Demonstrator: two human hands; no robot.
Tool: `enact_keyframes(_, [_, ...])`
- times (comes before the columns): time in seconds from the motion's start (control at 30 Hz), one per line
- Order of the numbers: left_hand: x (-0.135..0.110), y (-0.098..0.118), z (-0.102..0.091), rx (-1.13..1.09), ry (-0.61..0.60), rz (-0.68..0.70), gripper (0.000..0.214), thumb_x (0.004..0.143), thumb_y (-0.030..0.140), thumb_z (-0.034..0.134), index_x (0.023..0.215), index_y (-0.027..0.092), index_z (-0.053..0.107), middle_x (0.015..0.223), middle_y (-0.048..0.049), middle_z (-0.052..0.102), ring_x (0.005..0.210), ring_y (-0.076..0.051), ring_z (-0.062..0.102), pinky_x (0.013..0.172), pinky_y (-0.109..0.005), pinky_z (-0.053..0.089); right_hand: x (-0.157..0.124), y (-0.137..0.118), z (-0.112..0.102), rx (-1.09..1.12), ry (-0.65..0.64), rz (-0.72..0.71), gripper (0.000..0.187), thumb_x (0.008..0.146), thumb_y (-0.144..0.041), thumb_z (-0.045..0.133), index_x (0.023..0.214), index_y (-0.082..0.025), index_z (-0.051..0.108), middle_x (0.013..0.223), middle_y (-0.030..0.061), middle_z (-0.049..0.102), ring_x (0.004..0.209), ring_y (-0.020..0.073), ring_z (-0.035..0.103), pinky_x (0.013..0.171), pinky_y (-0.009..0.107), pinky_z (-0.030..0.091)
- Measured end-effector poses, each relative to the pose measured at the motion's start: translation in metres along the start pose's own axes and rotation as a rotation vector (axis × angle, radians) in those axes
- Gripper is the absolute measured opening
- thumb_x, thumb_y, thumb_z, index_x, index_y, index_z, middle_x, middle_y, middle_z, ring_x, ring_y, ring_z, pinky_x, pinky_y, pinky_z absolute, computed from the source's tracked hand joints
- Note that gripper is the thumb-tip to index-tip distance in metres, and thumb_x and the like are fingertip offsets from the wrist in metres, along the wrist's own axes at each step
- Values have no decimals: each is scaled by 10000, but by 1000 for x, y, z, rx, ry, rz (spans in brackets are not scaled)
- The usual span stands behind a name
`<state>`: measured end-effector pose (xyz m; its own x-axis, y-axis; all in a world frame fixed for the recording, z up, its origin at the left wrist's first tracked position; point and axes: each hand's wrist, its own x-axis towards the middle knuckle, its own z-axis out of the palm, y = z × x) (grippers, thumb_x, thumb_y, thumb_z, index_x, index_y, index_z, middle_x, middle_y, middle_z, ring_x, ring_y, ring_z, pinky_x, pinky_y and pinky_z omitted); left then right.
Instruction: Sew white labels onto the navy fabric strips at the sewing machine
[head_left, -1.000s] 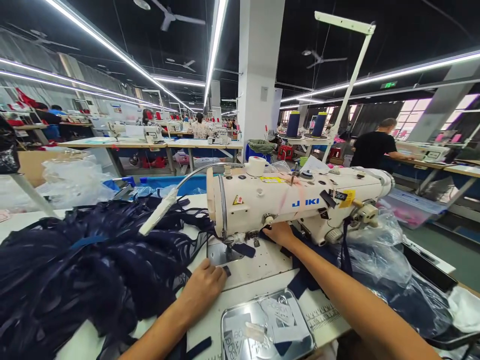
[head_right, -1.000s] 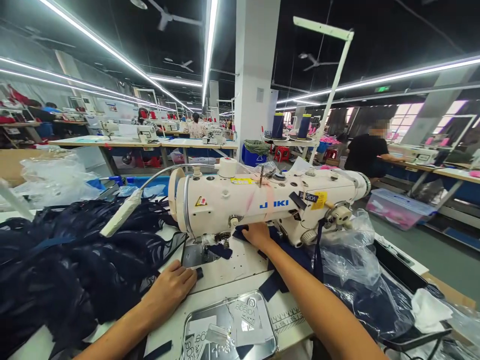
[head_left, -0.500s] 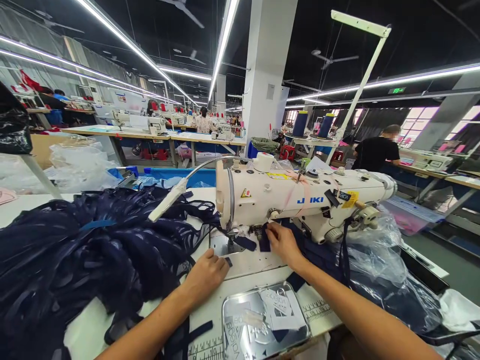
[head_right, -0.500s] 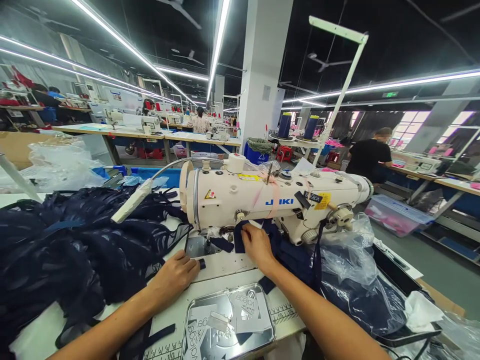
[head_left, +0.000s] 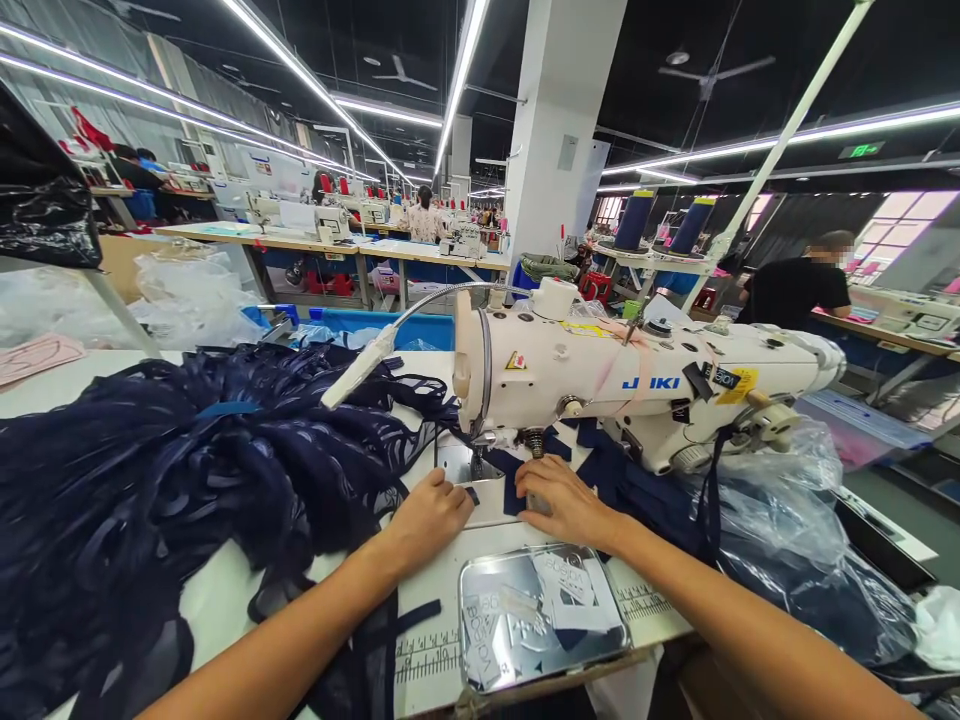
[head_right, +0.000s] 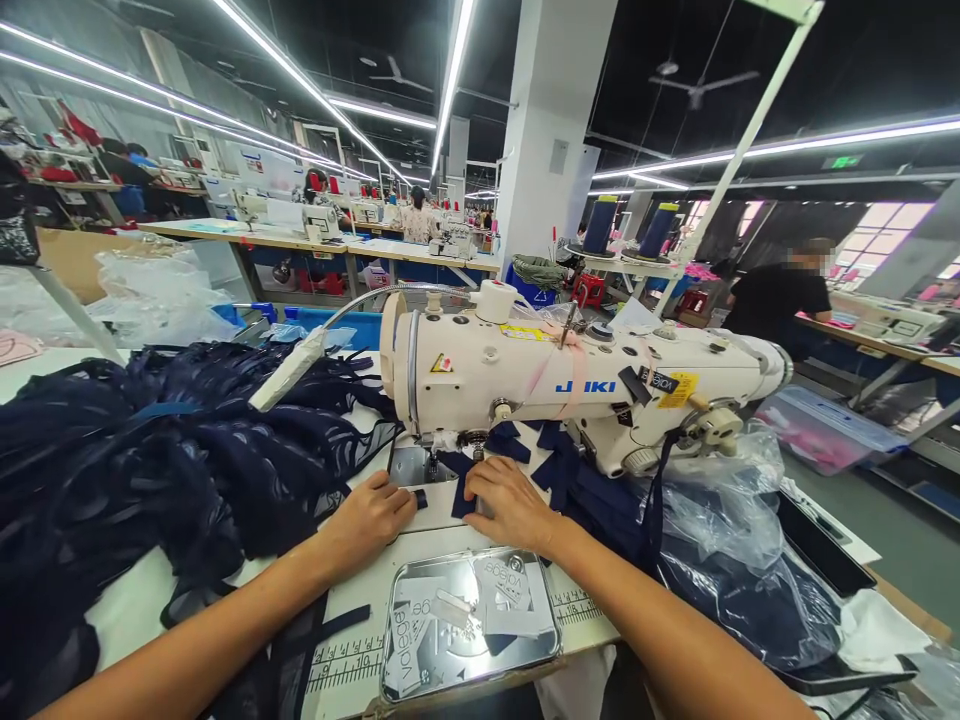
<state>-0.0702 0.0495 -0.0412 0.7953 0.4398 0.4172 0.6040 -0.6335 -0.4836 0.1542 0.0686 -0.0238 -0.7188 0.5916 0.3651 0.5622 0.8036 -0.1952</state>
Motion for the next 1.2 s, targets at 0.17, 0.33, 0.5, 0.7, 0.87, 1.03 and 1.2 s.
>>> enact_keyframes(0.17, [0,0,1,-2,19,2,268,810,3,348,610,134,471,569,-14,514,474,-138,448,562,-298,296,4,-2,6,-75,-54,-66,73,725,-193,590,758,-176,527,863,36,570,831,171,482,774,317,337])
enact_keyframes(0.33, [2,2,-7,21,-46,-12,281,822,-10,328,637,127,488,594,-16,530,503,-141,463,576,-294,302,5,-1,7,-169,-46,-136,67,782,-198,526,720,-176,541,842,36,577,803,167,472,789,330,327])
enact_keyframes(0.5, [1,3,-4,44,-36,-5,297,826,-13,315,627,124,488,573,-11,516,498,-135,458,573,-288,303,8,-7,13,-329,-49,-225,227,824,-105,410,647,-176,532,711,41,546,722,168,472,800,353,331])
enact_keyframes(0.7, [-2,1,4,20,51,-4,276,823,7,335,613,131,466,555,-13,498,478,-136,449,550,-297,297,24,-18,30,-79,20,135,133,775,-91,465,686,-162,534,792,43,560,752,161,505,712,298,370])
enact_keyframes(0.87, [-3,0,-1,32,112,-15,284,841,16,301,674,114,509,574,-12,509,483,-135,455,542,-293,305,39,-18,39,200,28,395,193,734,-70,470,569,-168,490,725,1,554,687,124,521,633,233,367])
enact_keyframes(1.03, [1,1,-1,17,170,-18,264,848,17,304,726,91,526,587,-13,513,491,-129,451,542,-290,306,46,-17,44,274,24,472,205,715,-82,486,529,-168,485,710,-1,568,621,113,511,580,218,347])
enact_keyframes(1.2, [3,2,1,18,176,10,273,850,20,301,705,97,518,577,-13,502,489,-130,444,544,-292,299,46,-16,47,284,39,485,202,716,-98,490,528,-171,500,716,-5,576,620,111,508,574,216,337])
